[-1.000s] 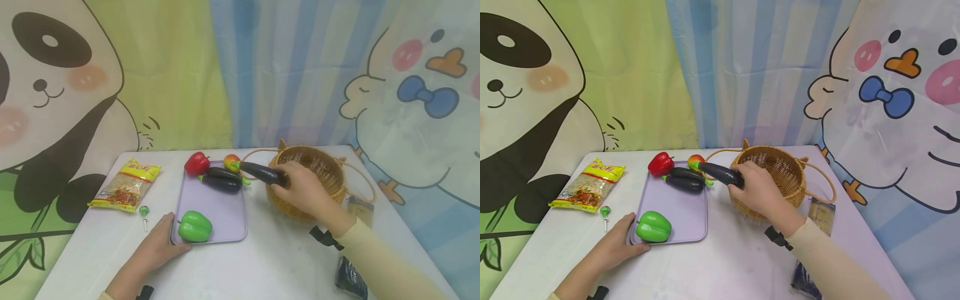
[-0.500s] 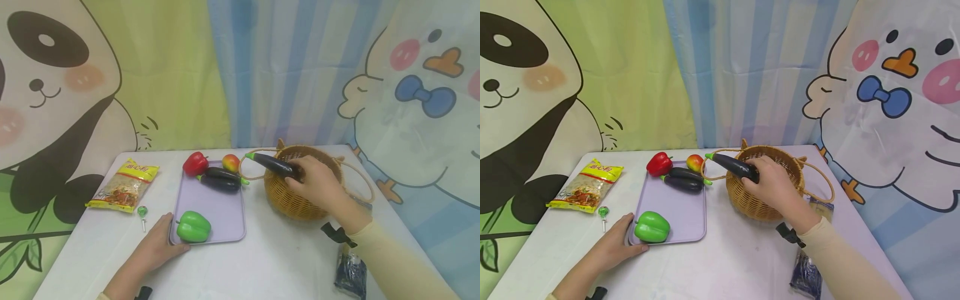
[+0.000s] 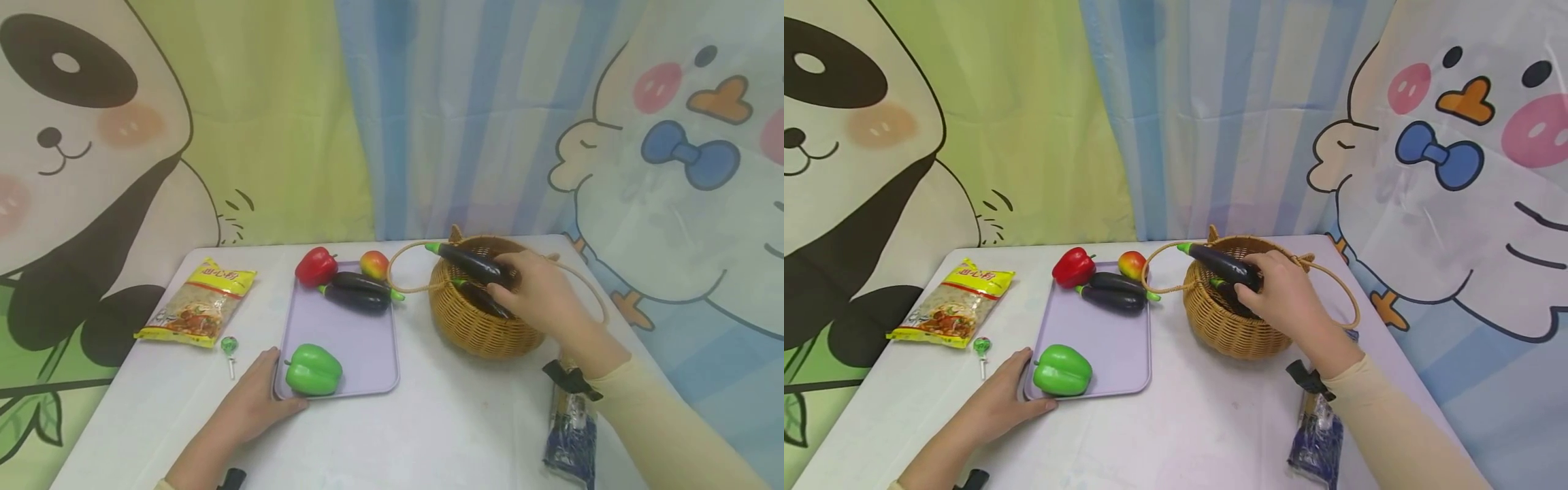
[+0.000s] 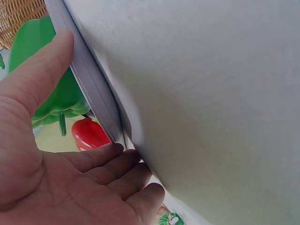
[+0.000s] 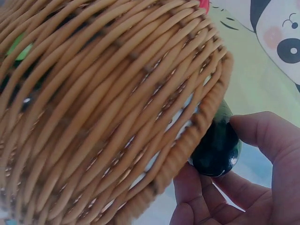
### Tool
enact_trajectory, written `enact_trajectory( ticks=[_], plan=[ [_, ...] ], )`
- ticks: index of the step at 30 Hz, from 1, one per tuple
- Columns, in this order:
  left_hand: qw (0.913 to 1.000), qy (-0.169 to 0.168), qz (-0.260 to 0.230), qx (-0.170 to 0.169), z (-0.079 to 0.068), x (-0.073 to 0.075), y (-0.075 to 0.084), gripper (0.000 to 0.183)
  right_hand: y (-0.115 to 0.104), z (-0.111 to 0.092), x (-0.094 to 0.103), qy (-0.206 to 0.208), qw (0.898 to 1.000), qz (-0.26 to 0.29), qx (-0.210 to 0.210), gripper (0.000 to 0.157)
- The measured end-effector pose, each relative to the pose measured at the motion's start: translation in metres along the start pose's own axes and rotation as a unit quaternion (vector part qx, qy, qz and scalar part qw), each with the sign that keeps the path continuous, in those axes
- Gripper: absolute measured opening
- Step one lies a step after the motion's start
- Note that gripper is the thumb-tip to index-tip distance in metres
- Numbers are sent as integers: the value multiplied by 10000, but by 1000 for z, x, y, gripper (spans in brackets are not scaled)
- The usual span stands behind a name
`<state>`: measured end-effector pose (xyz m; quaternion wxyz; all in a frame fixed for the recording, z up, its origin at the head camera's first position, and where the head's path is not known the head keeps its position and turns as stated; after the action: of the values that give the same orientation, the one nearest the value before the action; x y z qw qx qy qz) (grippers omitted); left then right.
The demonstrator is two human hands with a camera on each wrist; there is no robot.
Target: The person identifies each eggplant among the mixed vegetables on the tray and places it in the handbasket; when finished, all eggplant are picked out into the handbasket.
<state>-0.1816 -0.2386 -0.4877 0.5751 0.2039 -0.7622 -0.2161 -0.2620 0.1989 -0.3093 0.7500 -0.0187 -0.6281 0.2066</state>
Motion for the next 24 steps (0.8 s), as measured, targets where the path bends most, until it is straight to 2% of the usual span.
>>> enact_trajectory(
  ticks=[9,15,24],
  plan=[
    [10000,12,8,-35,-1,-1,0,128,18,-4,3,-251,9990,-58,-366,54],
    [10000,-1,8,-36,-2,1,-1,129,29,-6,3,-186,9988,-165,-423,51],
    [10000,-21,-2,-62,0,1,1,130,46,-14,5,-230,9977,-37,-643,49]
  ],
)
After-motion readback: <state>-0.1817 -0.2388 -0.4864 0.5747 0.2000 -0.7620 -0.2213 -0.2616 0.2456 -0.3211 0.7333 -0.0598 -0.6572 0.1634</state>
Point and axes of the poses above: each hand's wrist, its own z-axis towards the middle knuckle, its own x-axis out of the back of the hand, y = z × x, the point moved 9 cm from there along z, towards the middle knuckle, and after that the axes turned 2 degrees about -z, right-handed, at the moved point
